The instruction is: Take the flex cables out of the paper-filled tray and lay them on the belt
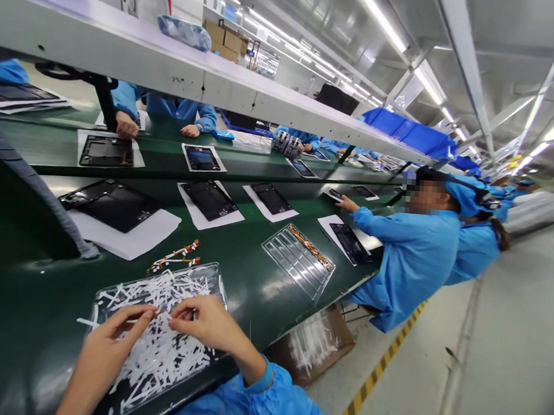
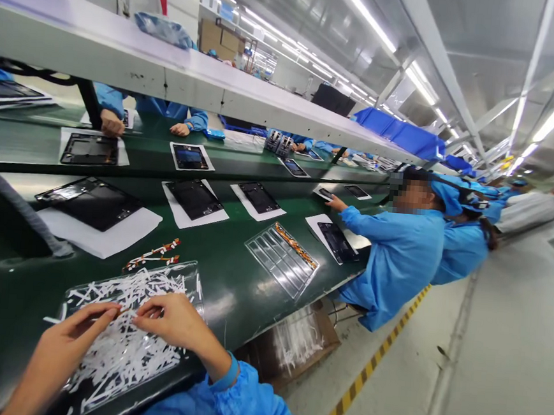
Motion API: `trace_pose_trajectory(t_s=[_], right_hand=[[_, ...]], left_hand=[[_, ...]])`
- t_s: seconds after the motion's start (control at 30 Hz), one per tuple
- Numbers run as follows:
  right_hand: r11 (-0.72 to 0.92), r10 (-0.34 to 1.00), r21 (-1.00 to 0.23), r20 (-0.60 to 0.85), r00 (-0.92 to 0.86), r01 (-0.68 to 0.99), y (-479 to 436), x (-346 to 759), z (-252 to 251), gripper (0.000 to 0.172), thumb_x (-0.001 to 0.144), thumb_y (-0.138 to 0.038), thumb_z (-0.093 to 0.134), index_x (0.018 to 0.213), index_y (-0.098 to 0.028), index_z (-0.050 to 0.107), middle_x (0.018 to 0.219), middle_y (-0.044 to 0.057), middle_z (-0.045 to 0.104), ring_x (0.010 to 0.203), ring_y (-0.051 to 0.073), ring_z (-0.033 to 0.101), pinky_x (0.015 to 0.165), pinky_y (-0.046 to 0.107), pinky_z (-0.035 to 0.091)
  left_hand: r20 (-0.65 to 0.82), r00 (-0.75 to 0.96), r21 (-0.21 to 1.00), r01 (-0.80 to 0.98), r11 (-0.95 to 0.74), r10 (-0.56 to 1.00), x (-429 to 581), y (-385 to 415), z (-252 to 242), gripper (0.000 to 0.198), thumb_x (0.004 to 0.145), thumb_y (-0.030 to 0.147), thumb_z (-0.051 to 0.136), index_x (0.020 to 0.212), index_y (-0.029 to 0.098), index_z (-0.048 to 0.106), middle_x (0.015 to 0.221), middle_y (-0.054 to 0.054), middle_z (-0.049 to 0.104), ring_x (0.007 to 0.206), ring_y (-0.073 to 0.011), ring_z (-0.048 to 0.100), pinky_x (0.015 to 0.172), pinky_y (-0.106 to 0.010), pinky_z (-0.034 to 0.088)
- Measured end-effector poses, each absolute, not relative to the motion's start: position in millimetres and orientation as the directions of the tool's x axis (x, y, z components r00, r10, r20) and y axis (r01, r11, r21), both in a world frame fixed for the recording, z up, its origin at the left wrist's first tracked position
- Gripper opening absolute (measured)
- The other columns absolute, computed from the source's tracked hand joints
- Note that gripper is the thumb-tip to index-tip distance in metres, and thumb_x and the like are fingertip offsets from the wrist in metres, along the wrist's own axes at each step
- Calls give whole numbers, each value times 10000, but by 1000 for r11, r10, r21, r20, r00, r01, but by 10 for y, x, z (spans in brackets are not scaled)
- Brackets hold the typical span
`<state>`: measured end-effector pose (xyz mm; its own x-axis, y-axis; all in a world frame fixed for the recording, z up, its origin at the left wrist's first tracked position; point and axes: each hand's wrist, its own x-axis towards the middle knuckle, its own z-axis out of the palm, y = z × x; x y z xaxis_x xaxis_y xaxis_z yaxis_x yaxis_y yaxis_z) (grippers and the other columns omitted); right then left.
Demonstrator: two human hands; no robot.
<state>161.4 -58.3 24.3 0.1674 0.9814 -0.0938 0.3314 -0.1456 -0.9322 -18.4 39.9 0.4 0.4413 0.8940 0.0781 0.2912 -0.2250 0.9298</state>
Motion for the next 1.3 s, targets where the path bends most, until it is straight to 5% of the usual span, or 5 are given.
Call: trace_pose_trajectory(t_s=[0.17, 0.33, 0.57, 0.9, 1.3], right_hand=[[-180, 975, -932, -127, 181, 315, -726, 1624, 282, 161, 821, -347, 722, 863, -200, 771, 885, 33, 762, 839, 188, 668, 786, 288, 495], [-199, 976, -925, -159, 146, 325, -672, 1809, 124, 327, 834, -501, 705, 903, -187, 767, 868, 65, 750, 776, 208, 615, 737, 330, 460], [-145, 988, -924, -116, 103, 354, -688, 1824, 62, 334, 863, -510, 697, 973, -203, 769, 939, 69, 751, 836, 215, 623, 779, 345, 477], [-115, 993, -936, -108, 40, 333, -685, 1779, 42, 359, 882, -483, 699, 1128, -227, 760, 1074, 75, 758, 958, 228, 674, 876, 364, 526], [-83, 995, -920, -56, 80, 382, -651, 1747, 90, 313, 905, -486, 671, 1033, -217, 765, 1035, 82, 752, 942, 234, 672, 840, 364, 530]], left_hand=[[273, 351, 917, 186, -353, 896, -147, 288, 187, 336, 867, 475, 654, 765, 166, 738, 762, -61, 757, 713, -200, 695, 613, -265, 551], [295, 250, 863, 344, -370, 922, -137, 221, 42, 214, 919, 194, 588, 1032, 210, 769, 1048, -54, 756, 999, -173, 694, 900, -297, 561], [399, 437, 740, 365, -565, 806, -36, -125, 34, 181, 941, 314, 674, 1056, 210, 769, 1010, -46, 751, 947, -183, 707, 872, -316, 569], [55, 449, 998, 6, -64, 892, -59, -21, 12, 201, 905, 264, 713, 1078, 171, 752, 1073, -69, 765, 903, -153, 724, 815, -258, 591], [263, 436, 894, 225, -387, 861, -105, -64, 77, 155, 947, 273, 682, 1037, 187, 774, 1040, -49, 786, 973, -174, 733, 939, -324, 590]])
